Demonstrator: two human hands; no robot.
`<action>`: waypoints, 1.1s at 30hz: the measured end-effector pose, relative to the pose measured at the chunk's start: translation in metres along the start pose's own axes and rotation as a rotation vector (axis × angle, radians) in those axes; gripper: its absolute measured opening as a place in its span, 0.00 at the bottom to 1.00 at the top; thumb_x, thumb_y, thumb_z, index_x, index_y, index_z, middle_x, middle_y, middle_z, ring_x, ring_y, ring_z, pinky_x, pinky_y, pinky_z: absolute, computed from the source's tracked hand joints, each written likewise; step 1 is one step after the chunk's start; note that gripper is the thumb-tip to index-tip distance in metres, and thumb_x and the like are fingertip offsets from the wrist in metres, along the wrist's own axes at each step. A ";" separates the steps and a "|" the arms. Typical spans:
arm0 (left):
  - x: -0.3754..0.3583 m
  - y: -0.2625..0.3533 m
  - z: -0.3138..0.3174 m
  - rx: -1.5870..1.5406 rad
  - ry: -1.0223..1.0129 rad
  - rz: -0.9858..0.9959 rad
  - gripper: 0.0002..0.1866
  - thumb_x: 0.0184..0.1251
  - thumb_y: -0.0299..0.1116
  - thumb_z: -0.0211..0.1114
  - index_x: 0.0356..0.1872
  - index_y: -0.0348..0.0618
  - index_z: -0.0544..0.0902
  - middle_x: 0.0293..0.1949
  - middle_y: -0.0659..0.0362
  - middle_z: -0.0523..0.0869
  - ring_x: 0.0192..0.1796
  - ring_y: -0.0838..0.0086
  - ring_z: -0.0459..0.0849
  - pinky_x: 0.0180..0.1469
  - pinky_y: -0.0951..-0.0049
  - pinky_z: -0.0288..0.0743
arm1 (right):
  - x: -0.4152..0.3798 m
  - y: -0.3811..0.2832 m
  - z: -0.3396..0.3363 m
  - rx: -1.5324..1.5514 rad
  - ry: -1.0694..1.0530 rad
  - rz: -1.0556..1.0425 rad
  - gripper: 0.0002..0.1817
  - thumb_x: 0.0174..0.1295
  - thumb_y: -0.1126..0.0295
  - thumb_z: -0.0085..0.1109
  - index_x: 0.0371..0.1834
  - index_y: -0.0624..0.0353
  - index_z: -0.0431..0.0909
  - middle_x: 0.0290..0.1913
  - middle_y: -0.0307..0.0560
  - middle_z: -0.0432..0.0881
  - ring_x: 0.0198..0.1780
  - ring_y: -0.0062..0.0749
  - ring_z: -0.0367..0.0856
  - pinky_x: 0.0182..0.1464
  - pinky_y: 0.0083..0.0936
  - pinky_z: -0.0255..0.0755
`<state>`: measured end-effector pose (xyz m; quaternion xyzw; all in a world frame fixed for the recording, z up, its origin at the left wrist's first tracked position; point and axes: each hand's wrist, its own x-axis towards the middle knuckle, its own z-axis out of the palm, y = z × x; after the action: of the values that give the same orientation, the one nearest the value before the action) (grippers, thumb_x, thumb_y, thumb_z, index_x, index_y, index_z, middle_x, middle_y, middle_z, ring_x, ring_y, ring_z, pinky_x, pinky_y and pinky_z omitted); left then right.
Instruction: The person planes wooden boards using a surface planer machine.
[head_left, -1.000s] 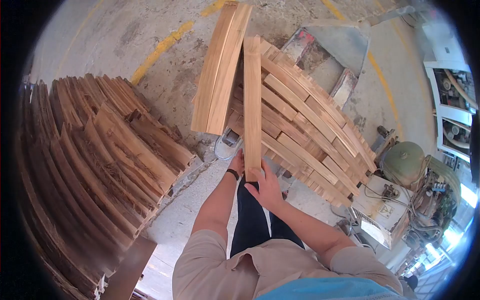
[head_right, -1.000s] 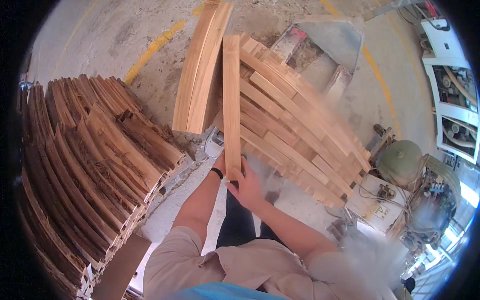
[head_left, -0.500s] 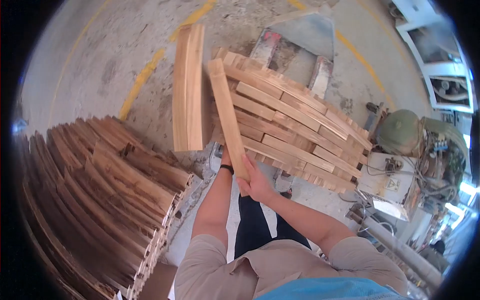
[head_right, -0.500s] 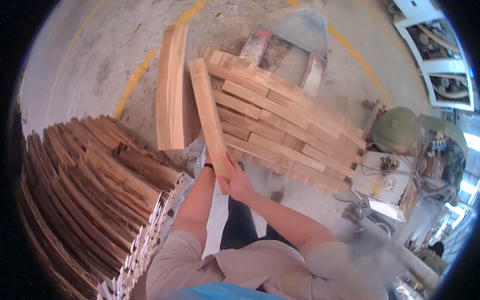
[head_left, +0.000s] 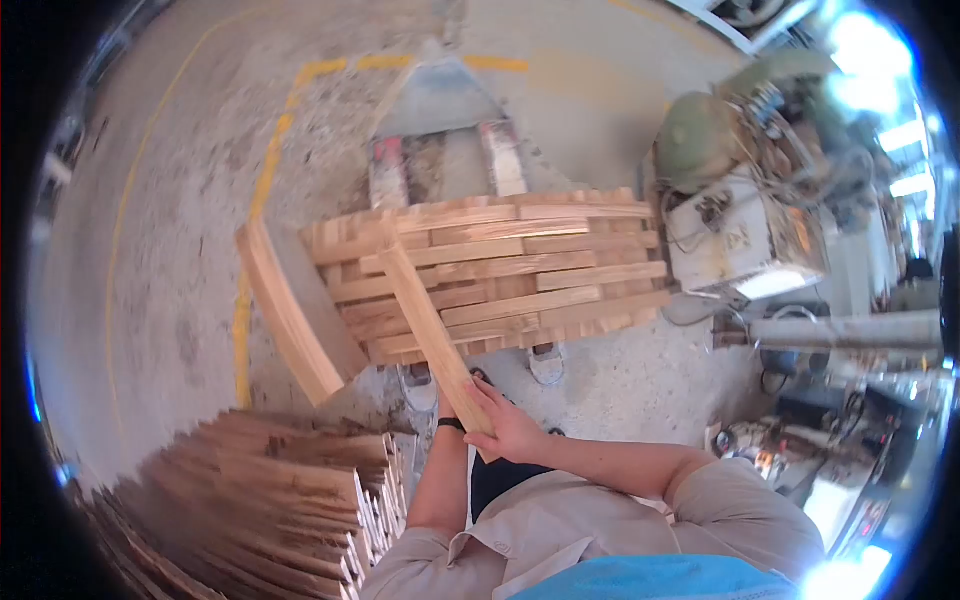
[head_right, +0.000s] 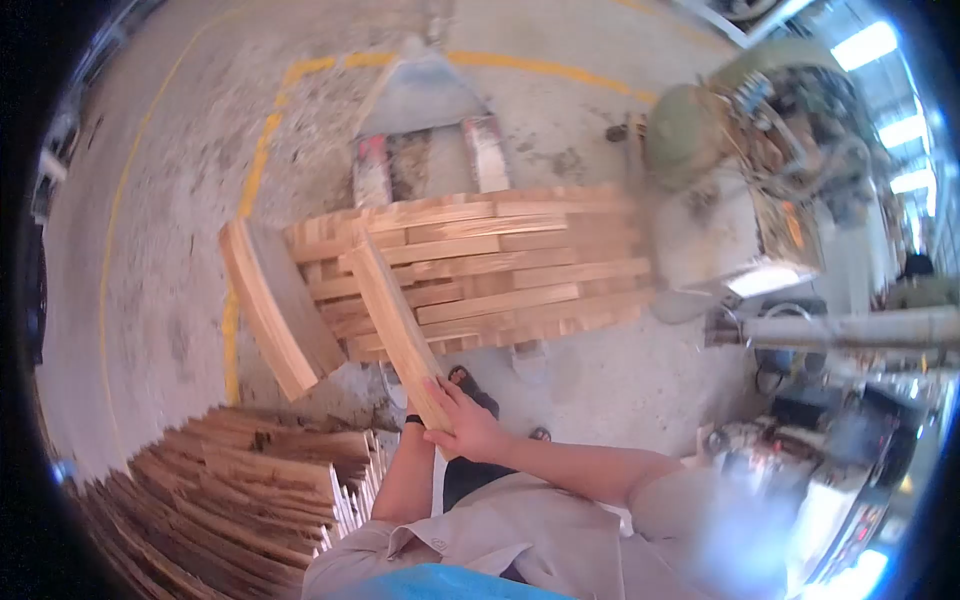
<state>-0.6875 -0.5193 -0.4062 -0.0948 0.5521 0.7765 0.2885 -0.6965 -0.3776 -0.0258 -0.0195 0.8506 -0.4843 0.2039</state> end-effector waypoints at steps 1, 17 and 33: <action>-0.002 0.006 0.006 0.012 -0.046 -0.007 0.30 0.76 0.54 0.42 0.66 0.43 0.71 0.55 0.50 0.82 0.58 0.58 0.82 0.57 0.57 0.78 | -0.011 0.000 -0.006 -0.006 0.046 -0.013 0.49 0.63 0.52 0.64 0.80 0.55 0.45 0.77 0.64 0.52 0.74 0.61 0.59 0.72 0.41 0.61; -0.088 0.038 0.303 0.340 -0.935 -0.254 0.30 0.76 0.54 0.41 0.66 0.44 0.70 0.56 0.50 0.82 0.58 0.58 0.82 0.59 0.56 0.77 | -0.349 -0.025 -0.067 0.070 0.807 0.174 0.49 0.62 0.50 0.63 0.81 0.38 0.42 0.77 0.60 0.52 0.71 0.62 0.63 0.68 0.47 0.67; -0.415 -0.104 0.618 0.605 -1.501 -0.754 0.30 0.76 0.55 0.40 0.67 0.45 0.70 0.57 0.50 0.81 0.59 0.57 0.81 0.60 0.56 0.77 | -0.683 -0.011 -0.010 0.088 1.467 0.719 0.48 0.61 0.49 0.63 0.81 0.39 0.45 0.76 0.60 0.56 0.71 0.60 0.64 0.67 0.46 0.67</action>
<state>-0.1855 -0.0749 -0.0668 0.3433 0.3313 0.3087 0.8228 -0.0766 -0.2175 0.2114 0.5843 0.7021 -0.3121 -0.2611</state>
